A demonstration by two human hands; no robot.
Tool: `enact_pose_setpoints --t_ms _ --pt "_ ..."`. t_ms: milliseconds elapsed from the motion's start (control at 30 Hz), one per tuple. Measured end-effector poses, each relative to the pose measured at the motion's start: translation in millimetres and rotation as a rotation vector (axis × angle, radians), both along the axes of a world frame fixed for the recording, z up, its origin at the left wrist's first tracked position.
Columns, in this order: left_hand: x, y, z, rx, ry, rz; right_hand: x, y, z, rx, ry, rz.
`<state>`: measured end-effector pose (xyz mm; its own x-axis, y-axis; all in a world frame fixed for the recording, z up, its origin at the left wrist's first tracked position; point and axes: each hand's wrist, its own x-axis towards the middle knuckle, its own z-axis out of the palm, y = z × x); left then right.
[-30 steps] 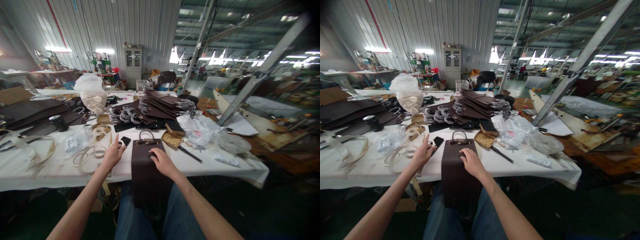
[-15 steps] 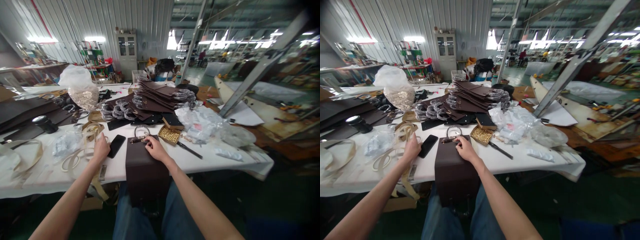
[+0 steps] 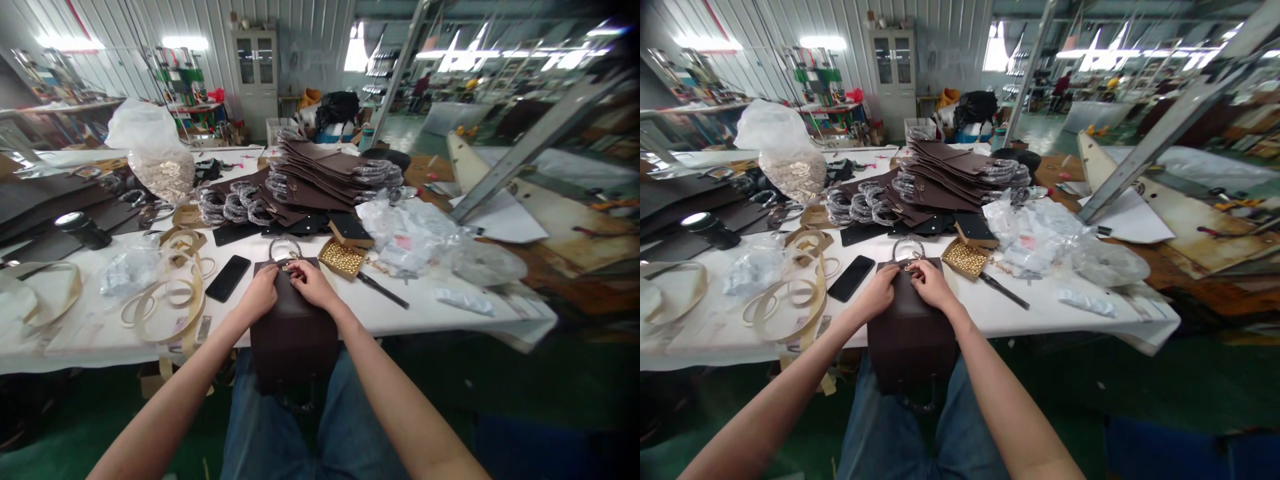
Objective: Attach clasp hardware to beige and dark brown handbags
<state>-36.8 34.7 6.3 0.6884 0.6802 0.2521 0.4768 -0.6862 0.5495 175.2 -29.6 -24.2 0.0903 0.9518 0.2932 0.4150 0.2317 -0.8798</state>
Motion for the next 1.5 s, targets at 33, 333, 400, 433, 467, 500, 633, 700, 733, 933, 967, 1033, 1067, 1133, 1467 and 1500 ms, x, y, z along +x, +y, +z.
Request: enact_pose_setpoints --t_ms 33,333,400,433,467,500,633,700,733,933,967,1033,1067,1133,1467,1500 --pt "0 1 -3.9 0.015 0.006 0.018 -1 0 1.1 0.000 -0.007 0.002" --pt "1 -5 -24.5 0.074 0.071 0.076 -5 -4 5.2 0.016 -0.006 -0.001" --pt "2 -4 -26.2 0.079 0.095 0.094 -5 -4 5.4 0.023 -0.006 -0.007" --pt "3 -4 -26.6 0.077 0.106 0.101 -5 -4 5.4 0.026 -0.004 -0.011" --pt "4 -5 -26.7 0.072 0.114 0.109 -5 -5 5.4 0.029 -0.003 -0.016" --pt "4 -5 -26.5 0.066 0.119 0.114 -5 -5 5.3 0.033 -0.004 -0.020" --pt "6 -8 -24.4 0.057 0.121 0.129 -3 -6 4.2 0.044 -0.015 -0.027" --pt "6 -10 -23.1 0.064 0.127 0.130 -2 -5 3.7 0.044 -0.013 -0.024" --pt "6 -11 -22.5 0.069 0.130 0.131 -2 -5 3.6 0.044 -0.010 -0.021" --pt "9 -17 -16.8 0.093 0.148 0.142 -2 -4 3.2 0.043 0.003 -0.031" --pt "10 -17 -16.0 0.093 0.147 0.145 -2 -4 3.1 0.043 0.000 -0.036" --pt "11 -18 -15.1 0.088 0.149 0.151 -2 -4 2.8 0.047 -0.008 -0.048" --pt "12 -18 -15.1 0.087 0.149 0.153 -2 -4 2.6 0.047 -0.011 -0.052" --pt "13 -19 -15.8 0.088 0.145 0.158 -2 -4 2.3 0.046 -0.012 -0.059" --pt "14 -23 -17.6 0.103 0.140 0.187 -9 9 -4.5 -0.008 -0.076 -0.118" --pt "15 -23 -17.1 0.099 0.143 0.189 -11 12 -5.5 -0.006 -0.105 -0.135"
